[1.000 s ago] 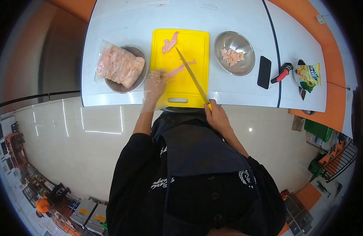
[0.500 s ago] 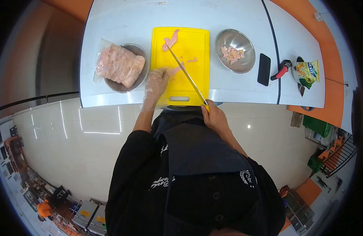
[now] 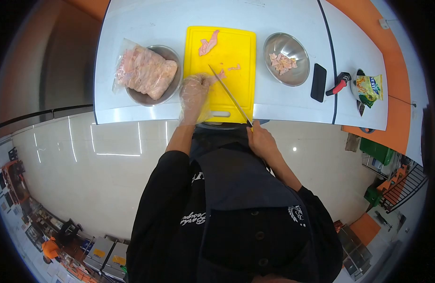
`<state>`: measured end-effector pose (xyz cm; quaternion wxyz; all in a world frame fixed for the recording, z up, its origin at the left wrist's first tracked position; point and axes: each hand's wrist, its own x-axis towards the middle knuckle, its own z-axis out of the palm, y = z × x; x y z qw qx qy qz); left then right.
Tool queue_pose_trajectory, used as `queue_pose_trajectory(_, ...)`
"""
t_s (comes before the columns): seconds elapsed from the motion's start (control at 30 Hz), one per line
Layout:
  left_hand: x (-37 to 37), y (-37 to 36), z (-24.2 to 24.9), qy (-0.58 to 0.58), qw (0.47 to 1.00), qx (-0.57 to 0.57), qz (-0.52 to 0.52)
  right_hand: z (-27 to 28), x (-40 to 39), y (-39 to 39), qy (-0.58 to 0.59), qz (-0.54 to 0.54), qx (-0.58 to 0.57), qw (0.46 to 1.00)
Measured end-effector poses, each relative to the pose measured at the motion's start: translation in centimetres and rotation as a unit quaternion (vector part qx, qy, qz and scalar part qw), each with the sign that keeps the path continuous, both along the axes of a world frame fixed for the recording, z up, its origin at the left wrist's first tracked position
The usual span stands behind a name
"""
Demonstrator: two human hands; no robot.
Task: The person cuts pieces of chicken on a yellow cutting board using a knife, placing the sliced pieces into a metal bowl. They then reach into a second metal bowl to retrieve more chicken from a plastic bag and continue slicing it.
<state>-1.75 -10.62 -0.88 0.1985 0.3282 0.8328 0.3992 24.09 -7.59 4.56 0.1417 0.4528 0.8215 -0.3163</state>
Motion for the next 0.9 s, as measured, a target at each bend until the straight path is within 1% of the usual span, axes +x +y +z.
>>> queue_pose_trajectory(0.13, -0.3, -0.4, -2.7, 0.084, 0.996, -0.003, -0.009, 1.5, 2.3, -0.2, -0.011, 0.003, -0.019, 1.000)
queue_pose_trajectory(0.23, -1.1, -1.2, -3.3, 0.167, 0.980, 0.054, -0.089, 1.5, 3.4, 0.4, 0.001, -0.001, -0.027, 1.000)
queue_pose_trajectory(0.27, -1.3, -1.3, -3.3, 0.169, 0.980, 0.029, -0.106, 1.3, 3.5, 0.5, 0.006, 0.000, -0.031, 1.000)
queue_pose_trajectory(0.33, -1.2, -1.3, -0.6, 0.169, 0.975, -0.021, -0.140, 1.1, 3.5, 0.5, 0.019, -0.005, -0.039, 0.999)
queue_pose_trajectory(0.43, -2.5, -0.3, -2.1, 0.269, 0.942, 0.071, -0.187, 0.6, 3.7, 0.5, 0.030, -0.014, -0.037, 0.999)
queue_pose_trajectory(0.5, -2.8, 0.1, -2.9, 0.175, 0.958, 0.166, -0.156, 0.5, 3.6, 0.3, 0.036, -0.021, -0.038, 0.998)
queue_pose_trajectory(0.53, -2.9, 0.3, -3.2, 0.168, 0.956, 0.194, -0.145, 0.6, 3.6, 0.2, 0.039, -0.026, -0.040, 0.998)
queue_pose_trajectory(0.57, -3.1, 0.4, -3.5, 0.160, 0.952, 0.222, -0.134, 0.6, 3.6, 0.2, 0.042, -0.032, -0.042, 0.998)
queue_pose_trajectory(0.63, -3.2, 0.7, -3.5, 0.223, 0.937, 0.241, -0.121, 0.1, 3.8, -0.1, 0.054, -0.035, -0.036, 0.997)
queue_pose_trajectory(0.67, -3.1, 0.8, -3.5, 0.177, 0.961, 0.182, -0.107, 0.0, 3.9, -0.1, 0.059, -0.036, -0.033, 0.997)
queue_pose_trajectory(0.73, -2.7, 0.7, -1.6, 0.083, 0.992, 0.060, -0.075, -0.1, 3.9, -0.1, 0.067, -0.041, -0.041, 0.996)
queue_pose_trajectory(0.83, -1.2, 0.9, 1.8, 0.038, 0.998, 0.045, 0.003, 0.2, 3.8, 0.0, 0.074, -0.049, -0.058, 0.994)
queue_pose_trajectory(0.9, -1.2, 0.9, 1.3, -0.007, 0.996, 0.086, 0.012, 0.4, 3.9, 0.1, 0.079, -0.050, -0.061, 0.994)
